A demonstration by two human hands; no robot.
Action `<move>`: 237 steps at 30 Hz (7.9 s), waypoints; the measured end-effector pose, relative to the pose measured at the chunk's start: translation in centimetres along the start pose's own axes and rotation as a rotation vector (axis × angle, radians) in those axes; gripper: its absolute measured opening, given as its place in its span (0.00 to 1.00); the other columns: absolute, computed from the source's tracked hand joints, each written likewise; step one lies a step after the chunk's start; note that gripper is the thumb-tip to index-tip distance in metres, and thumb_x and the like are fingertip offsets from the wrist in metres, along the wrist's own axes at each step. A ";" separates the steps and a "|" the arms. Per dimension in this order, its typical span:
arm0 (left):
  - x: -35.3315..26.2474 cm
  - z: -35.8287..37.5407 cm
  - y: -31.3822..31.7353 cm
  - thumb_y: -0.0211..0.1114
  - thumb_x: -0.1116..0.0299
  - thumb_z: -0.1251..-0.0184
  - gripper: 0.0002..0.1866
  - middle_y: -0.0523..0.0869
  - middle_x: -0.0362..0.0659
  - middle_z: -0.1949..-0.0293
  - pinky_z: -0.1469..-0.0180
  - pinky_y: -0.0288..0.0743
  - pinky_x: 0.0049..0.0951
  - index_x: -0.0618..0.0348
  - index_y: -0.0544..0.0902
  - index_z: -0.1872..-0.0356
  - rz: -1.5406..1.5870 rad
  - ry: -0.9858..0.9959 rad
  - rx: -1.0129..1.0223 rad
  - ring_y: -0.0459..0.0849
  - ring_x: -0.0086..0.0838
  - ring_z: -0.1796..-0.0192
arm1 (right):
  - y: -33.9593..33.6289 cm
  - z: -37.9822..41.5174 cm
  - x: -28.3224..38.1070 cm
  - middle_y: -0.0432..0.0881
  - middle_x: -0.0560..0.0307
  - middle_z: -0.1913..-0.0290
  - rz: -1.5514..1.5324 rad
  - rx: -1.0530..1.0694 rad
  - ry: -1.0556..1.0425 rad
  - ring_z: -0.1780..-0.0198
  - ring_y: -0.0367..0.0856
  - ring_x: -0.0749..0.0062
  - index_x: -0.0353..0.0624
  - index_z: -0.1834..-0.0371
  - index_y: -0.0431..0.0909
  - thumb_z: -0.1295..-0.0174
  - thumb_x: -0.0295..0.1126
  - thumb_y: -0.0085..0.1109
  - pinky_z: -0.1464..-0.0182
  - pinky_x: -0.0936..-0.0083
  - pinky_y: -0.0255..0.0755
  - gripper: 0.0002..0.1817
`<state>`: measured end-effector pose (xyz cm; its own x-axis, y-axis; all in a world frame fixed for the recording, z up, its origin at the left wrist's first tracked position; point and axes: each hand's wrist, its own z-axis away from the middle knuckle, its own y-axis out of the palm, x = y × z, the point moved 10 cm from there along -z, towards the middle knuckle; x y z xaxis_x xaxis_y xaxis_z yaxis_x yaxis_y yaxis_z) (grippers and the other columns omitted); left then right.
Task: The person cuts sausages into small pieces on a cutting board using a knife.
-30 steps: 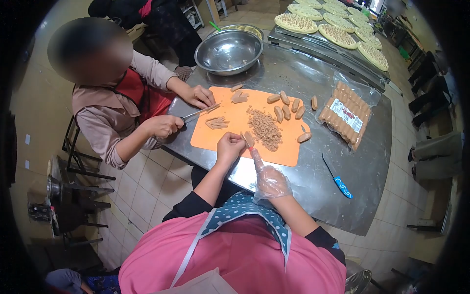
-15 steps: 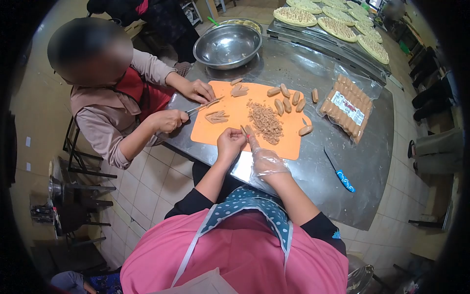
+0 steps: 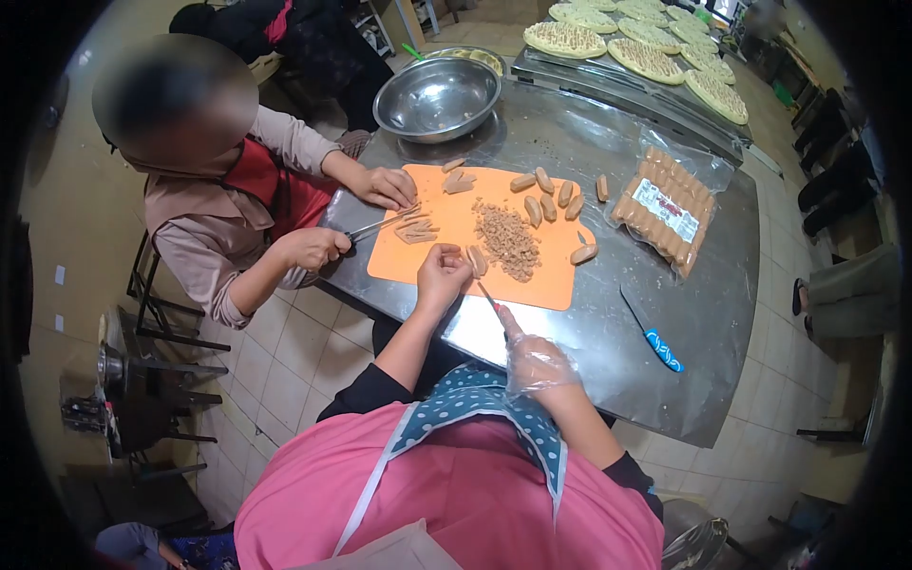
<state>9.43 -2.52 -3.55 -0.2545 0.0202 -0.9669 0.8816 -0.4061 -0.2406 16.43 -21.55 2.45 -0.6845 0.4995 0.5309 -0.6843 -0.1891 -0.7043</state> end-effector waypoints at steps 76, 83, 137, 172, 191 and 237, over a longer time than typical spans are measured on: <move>-12.4 -0.1 7.3 0.65 0.68 0.55 0.28 0.75 0.53 0.50 0.46 0.70 0.37 0.61 0.73 0.47 -0.348 0.670 0.186 0.75 0.46 0.47 | -5.0 2.4 -12.0 0.75 0.48 0.47 -0.625 -0.349 0.113 0.55 0.73 0.65 0.59 0.28 0.51 0.37 0.24 0.44 0.48 0.77 0.65 0.34; -11.2 6.2 10.4 0.65 0.68 0.52 0.25 0.75 0.52 0.49 0.44 0.69 0.39 0.61 0.74 0.49 -0.295 0.817 0.393 0.75 0.46 0.47 | -5.1 1.2 -11.1 0.75 0.46 0.46 -0.630 -0.422 0.055 0.53 0.74 0.66 0.59 0.27 0.50 0.37 0.24 0.44 0.47 0.78 0.65 0.34; -8.0 -7.1 1.2 0.63 0.71 0.46 0.07 0.83 0.51 0.67 0.57 0.73 0.37 0.62 0.83 0.66 -0.698 0.713 0.402 0.81 0.43 0.62 | -4.6 2.1 -7.8 0.74 0.44 0.43 -0.560 -0.361 0.072 0.47 0.75 0.59 0.60 0.28 0.50 0.36 0.28 0.45 0.44 0.74 0.65 0.32; -6.6 2.5 -0.5 0.68 0.64 0.49 0.21 0.81 0.52 0.56 0.49 0.70 0.38 0.63 0.80 0.53 -0.529 0.672 -0.006 0.77 0.45 0.54 | -2.0 -4.1 0.2 0.79 0.33 0.59 -0.060 -0.183 -0.011 0.56 0.78 0.40 0.57 0.28 0.49 0.37 0.33 0.44 0.53 0.54 0.70 0.32; -7.0 2.5 -0.3 0.62 0.70 0.42 0.13 0.82 0.51 0.57 0.51 0.72 0.37 0.64 0.82 0.58 -0.577 0.766 0.073 0.79 0.43 0.54 | -0.3 -4.8 0.9 0.79 0.36 0.67 0.123 -0.209 0.017 0.64 0.79 0.43 0.59 0.28 0.48 0.37 0.33 0.45 0.60 0.53 0.70 0.33; -7.7 3.1 -0.6 0.65 0.72 0.46 0.06 0.85 0.49 0.69 0.59 0.74 0.35 0.65 0.84 0.69 -0.541 0.761 -0.112 0.81 0.41 0.66 | 0.0 -3.2 1.0 0.79 0.34 0.72 0.109 -0.215 -0.007 0.69 0.79 0.40 0.63 0.28 0.47 0.39 0.31 0.46 0.66 0.50 0.70 0.34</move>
<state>9.60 -5.22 4.28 -0.3478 0.7882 -0.5077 0.7625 -0.0774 -0.6424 16.55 -18.34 1.53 -0.7537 0.4801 0.4488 -0.5375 -0.0573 -0.8413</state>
